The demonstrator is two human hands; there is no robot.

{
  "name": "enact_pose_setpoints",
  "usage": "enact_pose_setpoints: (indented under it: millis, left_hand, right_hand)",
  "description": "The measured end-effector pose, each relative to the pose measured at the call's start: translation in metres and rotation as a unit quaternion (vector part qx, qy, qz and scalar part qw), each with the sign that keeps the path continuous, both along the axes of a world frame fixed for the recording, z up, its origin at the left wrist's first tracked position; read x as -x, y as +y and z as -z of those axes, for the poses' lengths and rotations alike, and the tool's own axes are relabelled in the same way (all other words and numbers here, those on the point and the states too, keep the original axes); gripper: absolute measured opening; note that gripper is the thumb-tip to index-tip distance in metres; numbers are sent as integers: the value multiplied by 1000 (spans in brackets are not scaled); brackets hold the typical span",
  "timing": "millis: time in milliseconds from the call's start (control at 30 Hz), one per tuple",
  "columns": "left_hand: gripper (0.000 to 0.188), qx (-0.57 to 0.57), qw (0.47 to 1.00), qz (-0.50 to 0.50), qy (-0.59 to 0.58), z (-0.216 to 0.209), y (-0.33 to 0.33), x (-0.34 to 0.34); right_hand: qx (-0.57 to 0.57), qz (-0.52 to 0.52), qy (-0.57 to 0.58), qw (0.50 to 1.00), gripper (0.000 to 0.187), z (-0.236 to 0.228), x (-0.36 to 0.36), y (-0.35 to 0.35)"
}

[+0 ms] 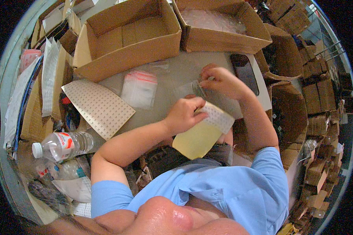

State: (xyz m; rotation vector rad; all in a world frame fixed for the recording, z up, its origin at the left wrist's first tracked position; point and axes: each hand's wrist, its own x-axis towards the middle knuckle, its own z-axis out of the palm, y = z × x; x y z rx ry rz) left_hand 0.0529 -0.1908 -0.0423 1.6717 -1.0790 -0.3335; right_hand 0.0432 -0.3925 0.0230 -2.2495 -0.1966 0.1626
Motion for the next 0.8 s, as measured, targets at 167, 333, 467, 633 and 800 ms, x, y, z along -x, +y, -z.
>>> enact_pose_setpoints:
  millis: [167, 333, 467, 633, 800]
  left_hand:
    - [21, -1, 996, 42, -74, 5, 0, 3]
    - [21, 5, 996, 44, -81, 6, -1, 3]
    - [21, 18, 996, 32, -86, 6, 1, 4]
    - [24, 36, 997, 12, -69, -1, -1, 2]
    - [25, 31, 999, -2, -16, -1, -2, 1]
  right_hand:
    - [190, 28, -55, 980, 22, 32, -5, 17]
    - [202, 39, -133, 969, 23, 36, -3, 10]
    - [64, 97, 34, 993, 21, 14, -12, 5]
    - [124, 326, -348, 870, 26, -41, -56, -27]
    - [180, 329, -350, 858, 39, -35, -94, -80]
